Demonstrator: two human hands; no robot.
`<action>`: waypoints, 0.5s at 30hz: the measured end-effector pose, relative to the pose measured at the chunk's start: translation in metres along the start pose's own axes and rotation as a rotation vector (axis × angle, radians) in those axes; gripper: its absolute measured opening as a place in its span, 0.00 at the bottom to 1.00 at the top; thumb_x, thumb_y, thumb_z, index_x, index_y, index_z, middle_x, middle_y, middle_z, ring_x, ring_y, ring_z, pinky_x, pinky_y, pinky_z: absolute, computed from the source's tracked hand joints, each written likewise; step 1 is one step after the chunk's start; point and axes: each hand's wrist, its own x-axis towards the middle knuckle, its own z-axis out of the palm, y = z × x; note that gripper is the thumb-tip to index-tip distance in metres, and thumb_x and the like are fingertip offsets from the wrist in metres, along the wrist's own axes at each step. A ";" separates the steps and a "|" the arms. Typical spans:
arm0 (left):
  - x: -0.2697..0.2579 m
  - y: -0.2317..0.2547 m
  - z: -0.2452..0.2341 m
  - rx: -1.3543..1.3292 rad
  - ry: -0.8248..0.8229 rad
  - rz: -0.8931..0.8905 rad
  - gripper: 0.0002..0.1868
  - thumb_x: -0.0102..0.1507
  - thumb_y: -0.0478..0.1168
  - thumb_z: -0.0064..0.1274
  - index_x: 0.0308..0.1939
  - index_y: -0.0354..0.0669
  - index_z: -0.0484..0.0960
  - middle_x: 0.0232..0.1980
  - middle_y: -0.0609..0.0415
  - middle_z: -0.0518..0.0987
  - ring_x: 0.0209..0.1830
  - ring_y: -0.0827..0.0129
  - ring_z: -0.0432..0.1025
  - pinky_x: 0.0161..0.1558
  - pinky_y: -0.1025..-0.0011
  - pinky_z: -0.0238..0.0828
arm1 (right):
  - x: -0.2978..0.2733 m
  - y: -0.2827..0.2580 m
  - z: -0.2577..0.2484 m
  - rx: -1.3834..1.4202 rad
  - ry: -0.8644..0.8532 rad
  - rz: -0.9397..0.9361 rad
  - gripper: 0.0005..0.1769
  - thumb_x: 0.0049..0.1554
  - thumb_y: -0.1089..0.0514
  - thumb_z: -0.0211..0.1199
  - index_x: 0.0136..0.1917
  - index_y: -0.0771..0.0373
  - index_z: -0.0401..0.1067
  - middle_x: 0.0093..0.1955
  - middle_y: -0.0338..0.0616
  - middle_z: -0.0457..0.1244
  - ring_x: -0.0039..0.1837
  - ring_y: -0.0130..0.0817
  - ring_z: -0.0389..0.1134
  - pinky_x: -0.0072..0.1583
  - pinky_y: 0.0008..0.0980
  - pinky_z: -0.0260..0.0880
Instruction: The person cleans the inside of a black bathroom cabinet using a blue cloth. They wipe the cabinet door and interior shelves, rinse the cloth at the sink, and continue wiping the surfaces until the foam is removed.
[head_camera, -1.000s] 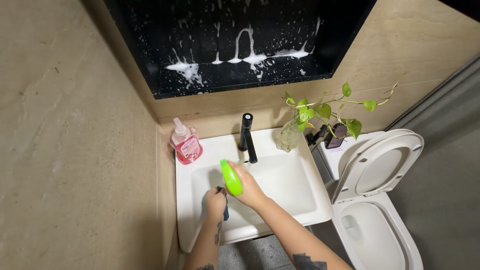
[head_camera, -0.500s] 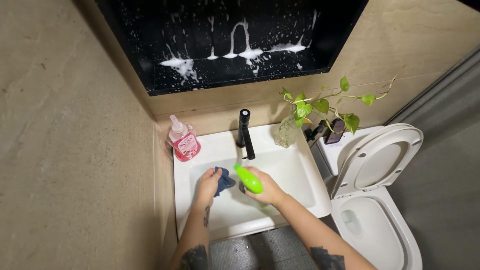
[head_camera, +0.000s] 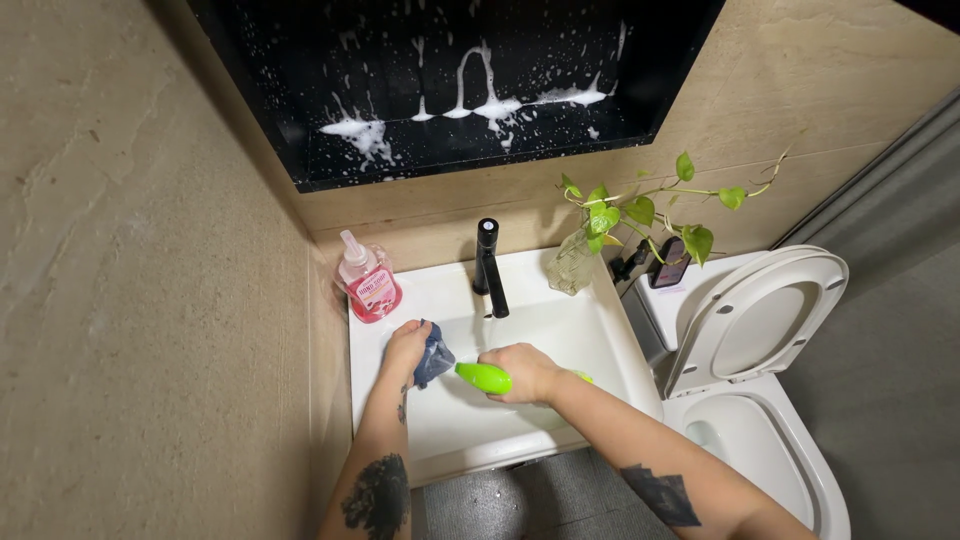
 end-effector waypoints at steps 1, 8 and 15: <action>0.003 -0.002 0.000 -0.001 -0.007 -0.001 0.14 0.67 0.47 0.52 0.43 0.40 0.83 0.35 0.55 0.81 0.30 0.71 0.73 0.35 0.71 0.70 | 0.000 -0.001 0.000 -0.003 -0.001 -0.001 0.17 0.47 0.49 0.68 0.49 0.55 0.73 0.47 0.45 0.70 0.51 0.51 0.71 0.54 0.44 0.72; 0.018 -0.014 0.004 0.043 0.058 -0.032 0.19 0.65 0.47 0.53 0.55 0.40 0.81 0.49 0.49 0.83 0.46 0.64 0.75 0.49 0.66 0.71 | 0.004 -0.006 0.002 -0.007 -0.030 -0.001 0.17 0.47 0.50 0.67 0.49 0.57 0.73 0.47 0.45 0.70 0.51 0.50 0.71 0.54 0.44 0.72; 0.015 -0.006 0.006 0.065 0.058 -0.052 0.20 0.65 0.47 0.52 0.56 0.40 0.82 0.50 0.49 0.83 0.46 0.64 0.75 0.49 0.65 0.71 | 0.009 -0.008 0.004 0.026 -0.019 -0.034 0.20 0.45 0.51 0.67 0.51 0.56 0.73 0.47 0.46 0.70 0.50 0.50 0.71 0.53 0.45 0.72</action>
